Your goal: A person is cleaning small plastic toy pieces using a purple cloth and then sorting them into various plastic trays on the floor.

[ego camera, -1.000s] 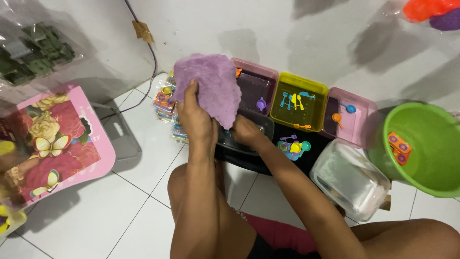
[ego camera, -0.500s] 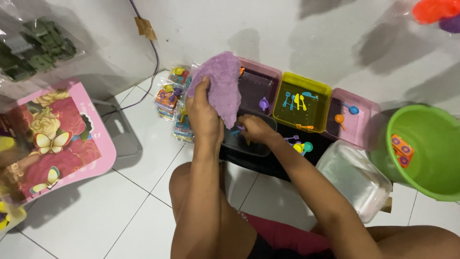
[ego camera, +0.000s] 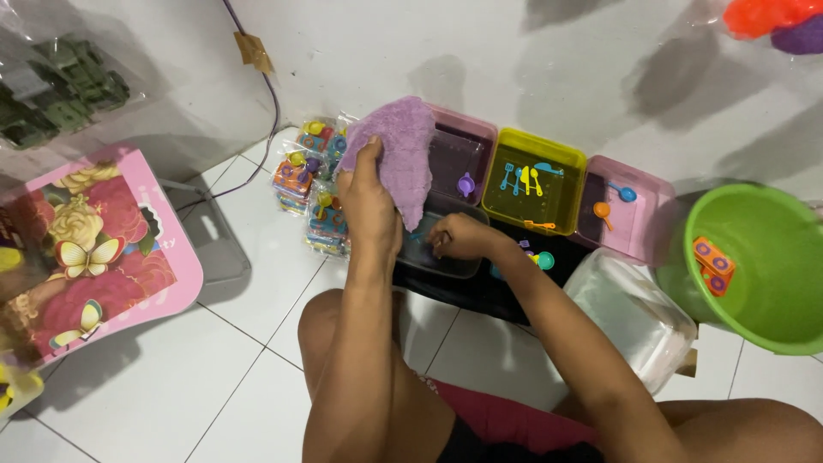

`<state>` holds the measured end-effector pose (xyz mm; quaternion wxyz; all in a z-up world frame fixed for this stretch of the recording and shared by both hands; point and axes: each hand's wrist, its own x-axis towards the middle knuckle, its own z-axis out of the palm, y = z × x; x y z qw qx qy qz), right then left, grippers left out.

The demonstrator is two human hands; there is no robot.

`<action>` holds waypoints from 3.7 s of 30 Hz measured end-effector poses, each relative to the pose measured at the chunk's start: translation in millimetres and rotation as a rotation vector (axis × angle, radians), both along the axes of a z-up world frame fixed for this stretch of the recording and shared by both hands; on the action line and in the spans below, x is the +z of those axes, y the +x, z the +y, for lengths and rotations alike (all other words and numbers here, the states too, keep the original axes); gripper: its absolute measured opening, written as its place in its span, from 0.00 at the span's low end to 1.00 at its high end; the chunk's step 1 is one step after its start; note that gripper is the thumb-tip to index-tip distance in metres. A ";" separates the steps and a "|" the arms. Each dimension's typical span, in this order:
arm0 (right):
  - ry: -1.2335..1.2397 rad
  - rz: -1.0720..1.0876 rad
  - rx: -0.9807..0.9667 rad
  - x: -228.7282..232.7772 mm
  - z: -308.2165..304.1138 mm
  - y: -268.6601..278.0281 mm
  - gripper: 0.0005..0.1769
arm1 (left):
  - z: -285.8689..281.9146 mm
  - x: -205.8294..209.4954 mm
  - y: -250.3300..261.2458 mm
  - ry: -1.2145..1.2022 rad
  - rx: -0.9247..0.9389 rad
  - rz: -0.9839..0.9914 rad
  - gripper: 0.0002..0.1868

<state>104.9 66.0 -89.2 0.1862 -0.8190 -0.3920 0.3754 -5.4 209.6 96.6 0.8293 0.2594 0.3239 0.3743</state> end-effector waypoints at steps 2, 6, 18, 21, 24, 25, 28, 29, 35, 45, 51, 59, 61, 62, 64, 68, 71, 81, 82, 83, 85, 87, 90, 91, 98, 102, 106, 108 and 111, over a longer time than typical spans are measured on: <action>0.024 -0.120 -0.062 -13.4 2.2 1.6 0.11 | -0.1 -5.7 1.1 -0.006 -0.044 0.023 0.20; -0.030 -0.385 0.018 -49.0 2.0 6.3 0.17 | 0.2 -6.5 1.6 0.017 -0.062 0.035 0.21; 0.429 -0.060 -0.443 9.3 -45.9 4.6 0.17 | -14.4 -6.8 -2.2 0.162 -0.170 0.134 0.24; 0.865 0.278 -0.693 51.2 -80.8 -6.5 0.28 | -38.7 -12.5 -1.8 0.351 -0.381 0.317 0.39; 1.071 0.258 -0.831 83.5 -118.4 -25.7 0.26 | -81.0 -101.8 20.5 0.418 -0.508 0.177 0.23; 1.084 0.204 -0.864 88.9 -126.9 -34.2 0.25 | -102.7 -144.4 32.8 1.114 -0.197 0.243 0.17; 1.048 0.072 -0.894 91.5 -148.0 -56.2 0.20 | -146.8 -107.6 22.1 1.008 -0.297 0.191 0.15; 0.996 -0.003 -0.894 90.0 -154.3 -62.8 0.17 | -157.9 -68.0 10.4 0.190 -0.684 0.080 0.24; 0.790 -0.731 -0.523 95.6 -190.2 -76.1 0.12 | -195.8 -91.4 22.9 -0.011 -0.833 0.264 0.33; 0.826 -0.844 -0.446 95.4 -231.9 -79.3 0.07 | -247.6 -66.0 32.8 -0.091 -1.070 0.275 0.48; 0.699 -0.791 -0.437 99.2 -255.8 -71.7 0.08 | -259.7 -132.8 31.8 0.955 -0.956 -0.051 0.28; 0.629 -0.914 -0.373 94.7 -264.1 -77.3 0.06 | -267.8 -189.4 25.2 1.198 -0.971 -0.028 0.30; 0.632 -0.938 -0.383 98.5 -263.0 -73.3 0.06 | -267.6 -185.6 22.5 1.184 -0.984 -0.026 0.31; 0.626 -0.968 -0.392 101.2 -263.4 -71.6 0.07 | -268.8 -183.4 21.1 1.165 -0.999 -0.033 0.32; 0.660 -0.954 -0.400 94.9 -260.3 -77.0 0.07 | -267.8 -183.1 18.5 1.115 -1.008 -0.051 0.32; 0.736 -0.981 -0.334 99.7 -241.0 -84.8 0.05 | -260.0 -124.4 40.4 -0.254 -1.291 0.244 0.44; 0.724 -1.022 -0.347 94.9 -253.9 -70.8 0.08 | -269.0 -167.9 48.0 -0.295 -1.209 0.207 0.43; 0.733 -1.003 -0.299 105.1 -244.8 -75.3 0.06 | -252.2 -151.8 11.8 1.034 -0.968 -0.074 0.32; 0.703 -1.023 -0.310 107.8 -248.5 -72.3 0.07 | -243.7 -123.7 6.5 0.742 -1.128 -0.049 0.32; 0.673 -1.043 -0.320 110.5 -252.4 -69.3 0.07 | -235.1 -95.6 1.3 0.440 -1.268 -0.021 0.35; 0.680 -1.042 -0.342 105.2 -252.6 -72.6 0.07 | -246.3 -117.7 5.6 0.588 -1.272 -0.028 0.34; 0.694 -1.041 -0.357 104.4 -245.7 -76.1 0.07 | -252.3 -132.4 18.7 0.742 -1.261 -0.034 0.36; 0.729 -1.051 -0.345 105.4 -237.7 -82.3 0.08 | -255.0 -145.2 27.7 -0.124 -1.258 0.124 0.43; 0.704 -1.077 -0.344 104.5 -241.8 -79.0 0.09 | -255.2 -148.6 20.0 0.458 -1.187 0.063 0.33; 0.738 -1.057 -0.383 95.5 -254.1 -73.5 0.10 | -263.8 -166.7 12.4 0.998 -1.023 -0.031 0.31; 0.765 -1.068 -0.359 97.2 -242.3 -82.5 0.08 | -257.3 -151.7 9.6 0.892 -1.097 -0.007 0.29; 0.680 -1.072 -0.383 102.8 -254.6 -73.4 0.09 | -248.1 -132.2 10.4 0.483 -1.362 -0.046 0.33; 0.683 -1.076 -0.383 100.9 -253.7 -73.6 0.08 | -252.8 -144.7 13.1 0.493 -1.374 -0.062 0.33; 0.760 -1.049 -0.370 95.2 -245.2 -79.2 0.06 | -253.6 -142.2 14.6 0.715 -1.278 -0.085 0.29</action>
